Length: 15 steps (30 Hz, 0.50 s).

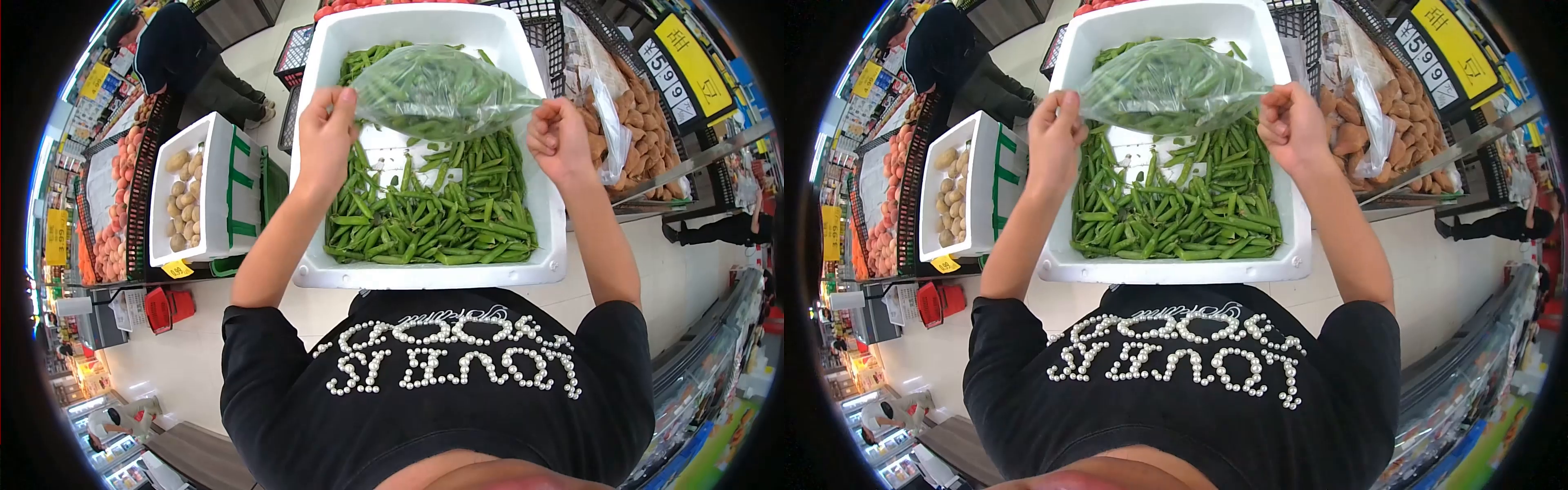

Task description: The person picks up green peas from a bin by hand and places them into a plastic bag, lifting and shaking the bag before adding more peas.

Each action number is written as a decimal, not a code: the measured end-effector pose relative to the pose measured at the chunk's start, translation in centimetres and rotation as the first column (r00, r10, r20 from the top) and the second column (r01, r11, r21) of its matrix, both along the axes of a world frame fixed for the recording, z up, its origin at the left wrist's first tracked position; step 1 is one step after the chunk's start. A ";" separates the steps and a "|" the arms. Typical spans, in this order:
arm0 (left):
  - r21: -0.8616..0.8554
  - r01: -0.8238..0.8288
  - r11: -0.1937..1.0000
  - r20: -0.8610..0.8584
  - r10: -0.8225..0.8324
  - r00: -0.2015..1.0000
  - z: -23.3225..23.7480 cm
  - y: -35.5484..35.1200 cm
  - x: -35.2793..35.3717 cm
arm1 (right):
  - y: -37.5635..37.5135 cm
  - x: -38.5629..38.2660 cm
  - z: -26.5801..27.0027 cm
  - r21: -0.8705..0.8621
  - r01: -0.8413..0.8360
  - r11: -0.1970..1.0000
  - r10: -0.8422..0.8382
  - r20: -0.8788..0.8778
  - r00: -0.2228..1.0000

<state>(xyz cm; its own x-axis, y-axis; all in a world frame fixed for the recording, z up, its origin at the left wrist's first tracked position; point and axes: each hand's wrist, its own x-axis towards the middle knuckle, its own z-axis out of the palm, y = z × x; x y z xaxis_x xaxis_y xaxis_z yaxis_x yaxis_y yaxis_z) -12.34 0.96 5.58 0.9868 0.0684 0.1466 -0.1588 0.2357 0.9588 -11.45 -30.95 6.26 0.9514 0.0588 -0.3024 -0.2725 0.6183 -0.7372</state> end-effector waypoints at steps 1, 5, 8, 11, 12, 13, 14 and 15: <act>0.000 0.032 0.999 0.048 -0.032 0.998 1.2 0.0 0.3 | -0.2 -0.3 1.2 0.031 0.010 0.999 -0.010 0.022 1.000; 0.012 0.063 0.998 0.333 -0.064 0.941 6.9 1.2 0.3 | -1.2 -1.8 7.3 0.091 -0.044 0.995 0.006 0.379 0.926; -0.106 0.430 0.896 0.301 -0.384 0.873 11.7 4.8 1.4 | -1.5 -2.6 11.7 0.121 -0.221 0.968 0.125 0.531 0.838; -0.119 0.065 0.991 0.281 -0.029 0.959 13.1 1.4 1.1 | -1.3 -2.2 12.3 0.062 -0.242 0.968 0.175 0.524 0.834; -0.168 0.075 0.983 0.316 -0.019 0.948 13.6 1.8 1.3 | -1.4 -1.9 12.4 0.042 -0.267 0.963 0.199 0.559 0.805; -0.217 0.087 0.972 0.351 -0.005 0.936 14.0 2.8 1.6 | -1.8 -1.9 13.1 0.052 -0.310 0.949 0.226 0.571 0.789; -0.264 0.100 0.959 0.380 0.008 0.925 14.5 3.6 1.9 | -2.2 -1.7 14.2 0.021 -0.367 0.930 0.270 0.639 0.721; -0.331 0.124 0.935 0.389 0.015 0.921 15.9 4.1 1.9 | -2.6 -1.5 15.4 -0.012 -0.417 0.909 0.307 0.696 0.649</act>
<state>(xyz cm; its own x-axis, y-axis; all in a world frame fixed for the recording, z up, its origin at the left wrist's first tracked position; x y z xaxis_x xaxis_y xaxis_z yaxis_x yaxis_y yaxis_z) -10.42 5.04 21.49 0.8634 0.1310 0.4871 -0.4706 0.5570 0.6843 -12.94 -33.59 21.66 0.7854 0.4307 0.4447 0.0346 0.6867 -0.7262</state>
